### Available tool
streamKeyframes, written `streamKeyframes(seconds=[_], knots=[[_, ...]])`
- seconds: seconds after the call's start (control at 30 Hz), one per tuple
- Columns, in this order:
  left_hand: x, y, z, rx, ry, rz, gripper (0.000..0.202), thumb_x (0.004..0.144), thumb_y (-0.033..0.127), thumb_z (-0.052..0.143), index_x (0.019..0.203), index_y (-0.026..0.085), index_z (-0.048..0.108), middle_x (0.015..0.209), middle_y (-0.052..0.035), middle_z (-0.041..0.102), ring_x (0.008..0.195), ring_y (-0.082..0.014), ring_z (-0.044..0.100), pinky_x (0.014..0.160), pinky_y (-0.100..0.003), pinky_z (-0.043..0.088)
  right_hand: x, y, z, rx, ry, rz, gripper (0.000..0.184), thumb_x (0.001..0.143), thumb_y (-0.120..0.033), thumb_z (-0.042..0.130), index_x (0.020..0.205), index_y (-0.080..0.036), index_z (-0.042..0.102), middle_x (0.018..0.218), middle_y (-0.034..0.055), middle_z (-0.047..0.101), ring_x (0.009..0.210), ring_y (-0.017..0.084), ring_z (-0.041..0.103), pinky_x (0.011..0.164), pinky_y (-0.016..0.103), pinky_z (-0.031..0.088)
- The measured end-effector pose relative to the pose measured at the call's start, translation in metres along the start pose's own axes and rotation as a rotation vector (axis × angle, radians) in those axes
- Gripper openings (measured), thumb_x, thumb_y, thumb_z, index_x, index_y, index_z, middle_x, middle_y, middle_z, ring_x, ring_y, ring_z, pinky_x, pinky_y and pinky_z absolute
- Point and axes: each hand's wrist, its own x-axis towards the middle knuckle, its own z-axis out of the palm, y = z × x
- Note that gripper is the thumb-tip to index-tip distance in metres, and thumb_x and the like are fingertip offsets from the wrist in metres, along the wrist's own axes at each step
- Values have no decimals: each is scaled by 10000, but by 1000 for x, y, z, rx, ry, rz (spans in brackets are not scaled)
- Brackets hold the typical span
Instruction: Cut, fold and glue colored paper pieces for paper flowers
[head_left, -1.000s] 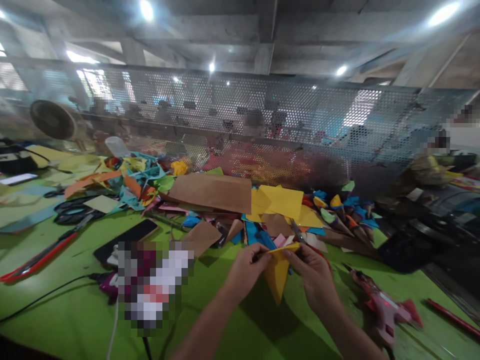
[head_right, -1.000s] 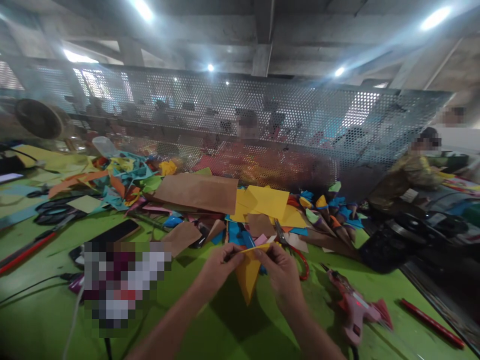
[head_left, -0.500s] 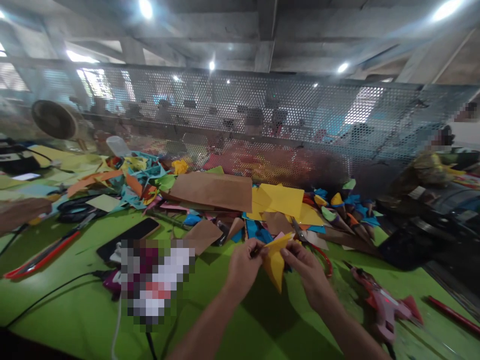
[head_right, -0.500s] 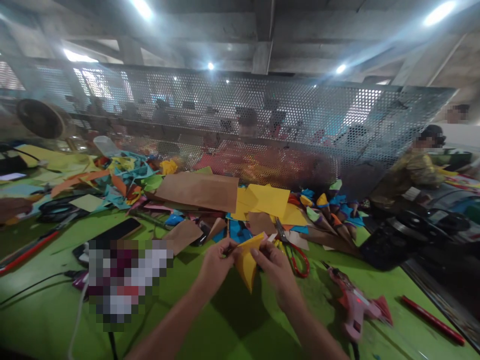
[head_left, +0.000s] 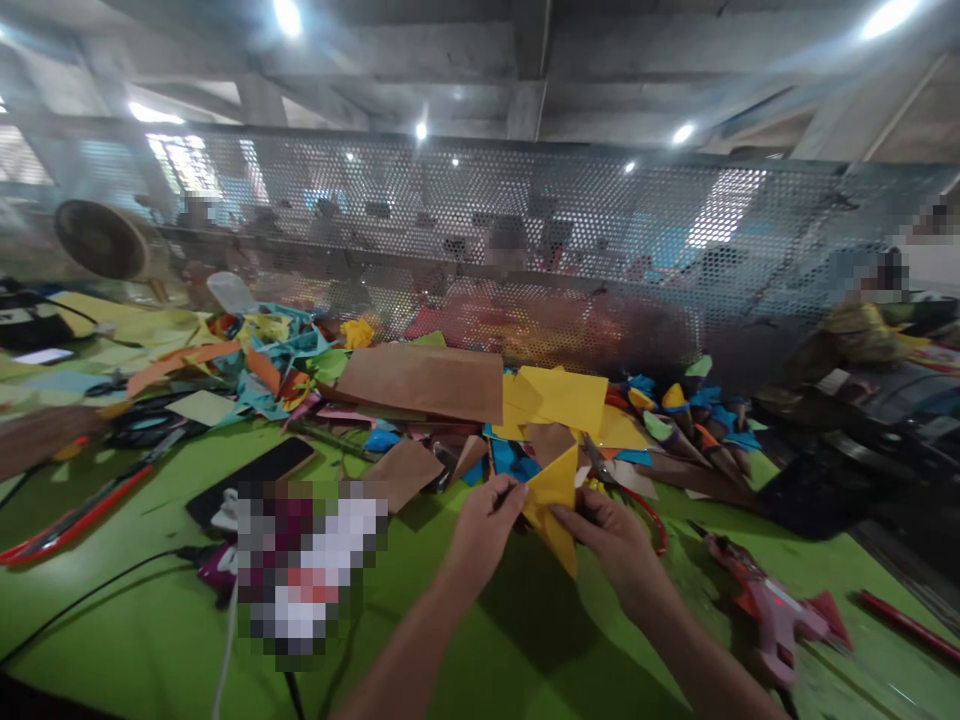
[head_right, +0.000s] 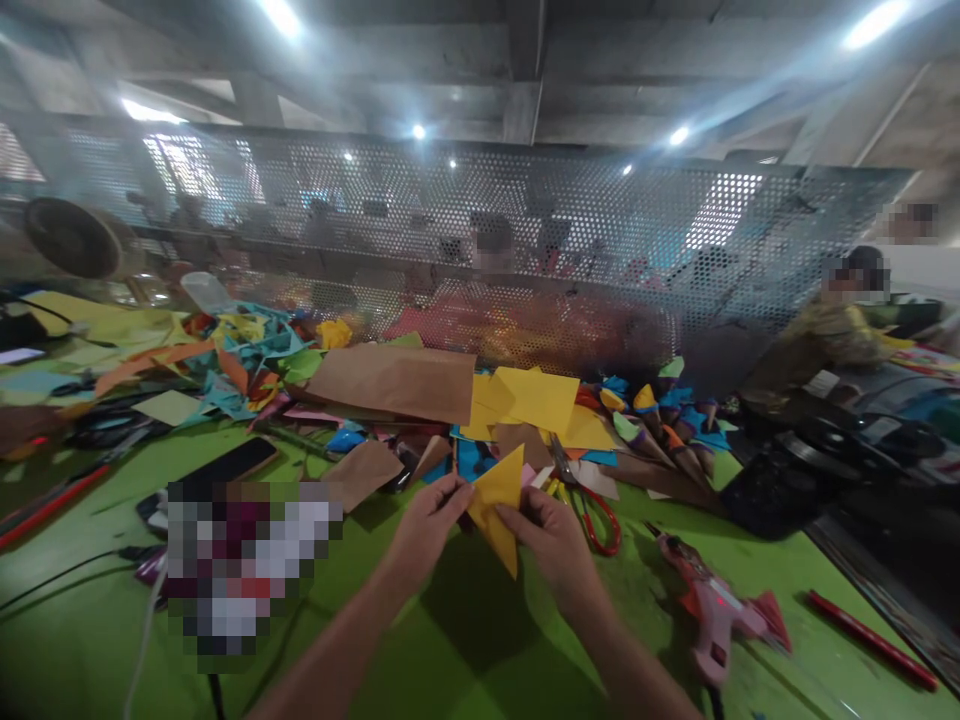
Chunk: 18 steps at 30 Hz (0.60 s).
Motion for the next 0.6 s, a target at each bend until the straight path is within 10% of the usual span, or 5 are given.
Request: streamKeyframes(seconds=[0.6], knots=[[0,2,-1,-242,-40,-9,361,776,503,687,764,144,644,705,-6,591,623,-115,563,620,-229,466,-3,-11,2,20,122,-55,361,622,-463,852,861,-207,768,852,57,774,756,219,700,712,299,548]])
